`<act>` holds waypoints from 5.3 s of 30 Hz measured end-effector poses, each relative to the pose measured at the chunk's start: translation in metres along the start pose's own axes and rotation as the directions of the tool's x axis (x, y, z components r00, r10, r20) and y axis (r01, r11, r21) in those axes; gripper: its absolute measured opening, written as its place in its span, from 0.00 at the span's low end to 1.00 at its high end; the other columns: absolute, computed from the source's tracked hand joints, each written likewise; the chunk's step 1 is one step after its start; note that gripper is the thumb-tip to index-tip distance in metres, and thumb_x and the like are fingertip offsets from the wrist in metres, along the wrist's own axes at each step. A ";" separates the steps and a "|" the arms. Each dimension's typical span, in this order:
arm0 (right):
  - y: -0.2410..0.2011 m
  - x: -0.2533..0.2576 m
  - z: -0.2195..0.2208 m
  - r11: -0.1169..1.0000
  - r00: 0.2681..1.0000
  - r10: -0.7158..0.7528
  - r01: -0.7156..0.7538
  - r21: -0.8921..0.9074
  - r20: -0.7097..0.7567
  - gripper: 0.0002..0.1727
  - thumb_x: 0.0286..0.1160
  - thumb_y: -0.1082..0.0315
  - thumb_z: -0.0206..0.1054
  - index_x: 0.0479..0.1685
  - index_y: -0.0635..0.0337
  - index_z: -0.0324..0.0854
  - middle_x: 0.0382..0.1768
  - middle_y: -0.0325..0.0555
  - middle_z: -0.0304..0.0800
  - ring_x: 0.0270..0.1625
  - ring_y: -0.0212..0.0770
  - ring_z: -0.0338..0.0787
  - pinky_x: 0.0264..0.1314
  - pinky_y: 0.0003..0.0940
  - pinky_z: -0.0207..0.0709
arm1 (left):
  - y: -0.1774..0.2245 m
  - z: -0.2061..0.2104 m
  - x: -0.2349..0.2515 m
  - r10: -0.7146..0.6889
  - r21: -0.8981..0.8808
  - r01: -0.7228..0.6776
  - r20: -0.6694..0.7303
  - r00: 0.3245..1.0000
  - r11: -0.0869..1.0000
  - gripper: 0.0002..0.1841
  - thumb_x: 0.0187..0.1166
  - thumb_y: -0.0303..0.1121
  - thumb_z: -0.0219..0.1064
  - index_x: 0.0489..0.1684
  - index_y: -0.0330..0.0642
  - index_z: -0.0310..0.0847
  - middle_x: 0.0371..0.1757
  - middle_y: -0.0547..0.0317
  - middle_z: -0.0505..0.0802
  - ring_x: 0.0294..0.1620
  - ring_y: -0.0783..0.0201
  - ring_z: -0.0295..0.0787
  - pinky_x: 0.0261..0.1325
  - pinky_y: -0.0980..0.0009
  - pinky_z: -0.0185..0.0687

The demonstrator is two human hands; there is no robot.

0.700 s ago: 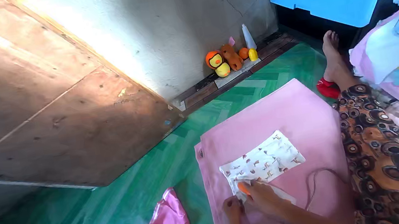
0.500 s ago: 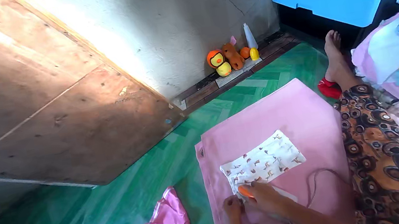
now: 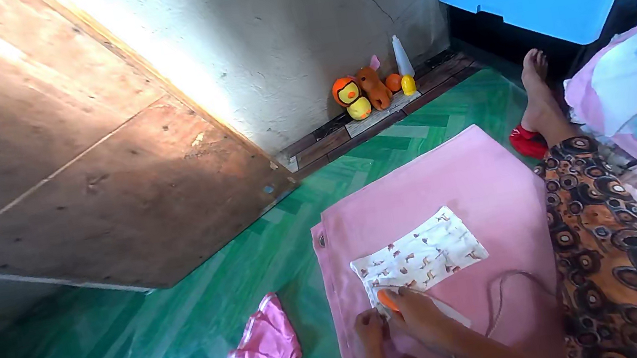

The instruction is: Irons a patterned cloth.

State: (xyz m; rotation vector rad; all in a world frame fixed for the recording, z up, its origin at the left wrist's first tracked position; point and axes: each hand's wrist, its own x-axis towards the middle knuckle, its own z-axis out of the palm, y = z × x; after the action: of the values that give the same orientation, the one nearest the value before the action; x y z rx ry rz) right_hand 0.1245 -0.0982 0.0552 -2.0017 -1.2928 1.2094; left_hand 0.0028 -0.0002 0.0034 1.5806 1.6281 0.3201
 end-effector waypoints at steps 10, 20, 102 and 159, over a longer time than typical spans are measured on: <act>-0.004 0.003 0.004 1.000 1.000 0.007 -0.007 0.009 0.013 0.33 0.91 0.58 0.54 0.95 0.50 0.57 0.80 0.65 0.74 0.77 0.63 0.81 0.77 0.60 0.75 | 0.003 -0.002 -0.004 0.009 -0.002 -0.009 0.004 1.000 1.000 0.13 0.85 0.28 0.66 0.54 0.25 0.86 0.49 0.35 0.92 0.51 0.46 0.89 0.61 0.50 0.81; -0.007 0.001 0.004 0.999 0.999 0.034 -0.034 -0.007 0.018 0.32 0.92 0.57 0.54 0.95 0.48 0.57 0.81 0.65 0.73 0.76 0.63 0.81 0.76 0.60 0.76 | 0.001 0.001 -0.001 0.012 -0.006 -0.012 -0.004 1.000 1.000 0.12 0.85 0.28 0.66 0.53 0.25 0.87 0.47 0.36 0.93 0.49 0.48 0.89 0.60 0.51 0.82; 0.056 0.007 -0.060 1.000 0.967 -0.017 0.019 0.006 -0.254 0.33 0.88 0.57 0.57 0.92 0.51 0.63 0.71 0.63 0.83 0.71 0.58 0.86 0.77 0.51 0.76 | 0.028 0.059 0.008 0.316 0.261 -0.310 0.021 0.949 0.914 0.12 0.82 0.37 0.69 0.49 0.38 0.93 0.59 0.40 0.92 0.69 0.40 0.84 0.72 0.33 0.69; 0.073 -0.092 -0.058 0.943 0.945 0.323 -0.315 0.110 -0.053 0.33 0.93 0.59 0.51 0.97 0.34 0.51 0.80 0.71 0.71 0.63 0.71 0.88 0.64 0.67 0.80 | 0.082 0.128 0.017 0.722 0.156 -0.835 0.436 0.538 0.528 0.16 0.84 0.21 0.58 0.65 0.27 0.86 0.77 0.35 0.83 0.82 0.41 0.77 0.86 0.50 0.68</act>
State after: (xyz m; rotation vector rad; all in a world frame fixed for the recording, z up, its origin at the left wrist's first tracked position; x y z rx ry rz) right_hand 0.1943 -0.2090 0.0684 -2.2164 -0.8760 1.3043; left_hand 0.1523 -0.0150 -0.0276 2.4702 0.6063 0.2170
